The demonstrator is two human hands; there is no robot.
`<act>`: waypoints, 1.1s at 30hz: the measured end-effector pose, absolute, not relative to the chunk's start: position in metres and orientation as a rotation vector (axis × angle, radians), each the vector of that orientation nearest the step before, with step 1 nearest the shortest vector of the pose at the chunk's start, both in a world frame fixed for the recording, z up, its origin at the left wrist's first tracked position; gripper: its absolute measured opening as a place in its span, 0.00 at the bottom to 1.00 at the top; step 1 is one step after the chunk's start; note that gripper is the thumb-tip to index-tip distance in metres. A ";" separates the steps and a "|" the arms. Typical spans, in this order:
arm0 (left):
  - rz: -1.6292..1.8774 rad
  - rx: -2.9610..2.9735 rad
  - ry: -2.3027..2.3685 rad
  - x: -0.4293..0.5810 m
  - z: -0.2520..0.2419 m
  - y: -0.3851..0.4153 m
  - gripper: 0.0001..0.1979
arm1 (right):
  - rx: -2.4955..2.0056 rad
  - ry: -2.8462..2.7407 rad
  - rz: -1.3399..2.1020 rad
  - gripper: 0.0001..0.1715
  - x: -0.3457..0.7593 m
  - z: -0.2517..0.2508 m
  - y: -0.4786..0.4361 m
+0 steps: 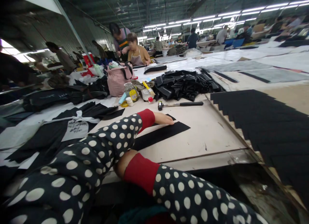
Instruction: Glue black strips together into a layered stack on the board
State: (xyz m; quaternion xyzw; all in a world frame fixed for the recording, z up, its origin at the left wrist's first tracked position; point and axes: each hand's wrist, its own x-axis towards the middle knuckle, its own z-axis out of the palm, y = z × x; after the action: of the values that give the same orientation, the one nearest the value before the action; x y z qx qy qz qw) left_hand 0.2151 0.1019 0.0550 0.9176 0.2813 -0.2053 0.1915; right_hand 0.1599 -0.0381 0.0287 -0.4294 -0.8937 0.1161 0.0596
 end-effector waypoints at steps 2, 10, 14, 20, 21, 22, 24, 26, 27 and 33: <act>-0.300 2.486 0.791 0.189 0.068 0.116 0.21 | -1.299 -2.649 0.315 0.18 0.176 0.029 -0.044; 0.436 2.352 1.482 0.058 0.052 0.109 0.26 | -1.861 -2.413 0.134 0.24 0.258 0.035 -0.036; 0.112 2.489 1.627 0.061 -0.010 0.066 0.31 | -1.945 -2.383 0.098 0.24 0.250 0.029 -0.030; -0.056 2.602 1.678 0.076 -0.041 0.042 0.34 | -2.071 -2.386 0.177 0.26 0.290 0.012 -0.013; -0.064 2.609 1.679 0.075 -0.041 0.043 0.34 | -2.160 -2.342 0.170 0.26 0.311 0.009 -0.011; -0.064 2.618 1.680 0.074 -0.040 0.044 0.34 | -2.249 -2.281 0.153 0.27 0.334 0.007 -0.011; -0.057 2.629 1.682 0.073 -0.040 0.045 0.34 | -2.496 -2.081 0.035 0.27 0.378 0.005 -0.013; -0.047 2.621 1.687 0.073 -0.041 0.045 0.34 | -2.577 -1.955 -0.139 0.27 0.409 0.005 -0.017; -0.038 2.611 1.691 0.073 -0.041 0.045 0.34 | -2.546 -1.906 -0.263 0.27 0.419 0.005 -0.019; 0.259 2.622 1.599 0.070 -0.043 0.045 0.26 | -2.368 -1.978 -0.525 0.28 0.434 -0.010 0.003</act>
State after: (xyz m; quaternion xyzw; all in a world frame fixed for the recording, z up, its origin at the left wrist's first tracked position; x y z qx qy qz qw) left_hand 0.0696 0.0446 -0.0434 0.8503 0.5186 0.0839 0.0299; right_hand 0.4343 0.0025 -0.0097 -0.7565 -0.6321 -0.1677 0.0061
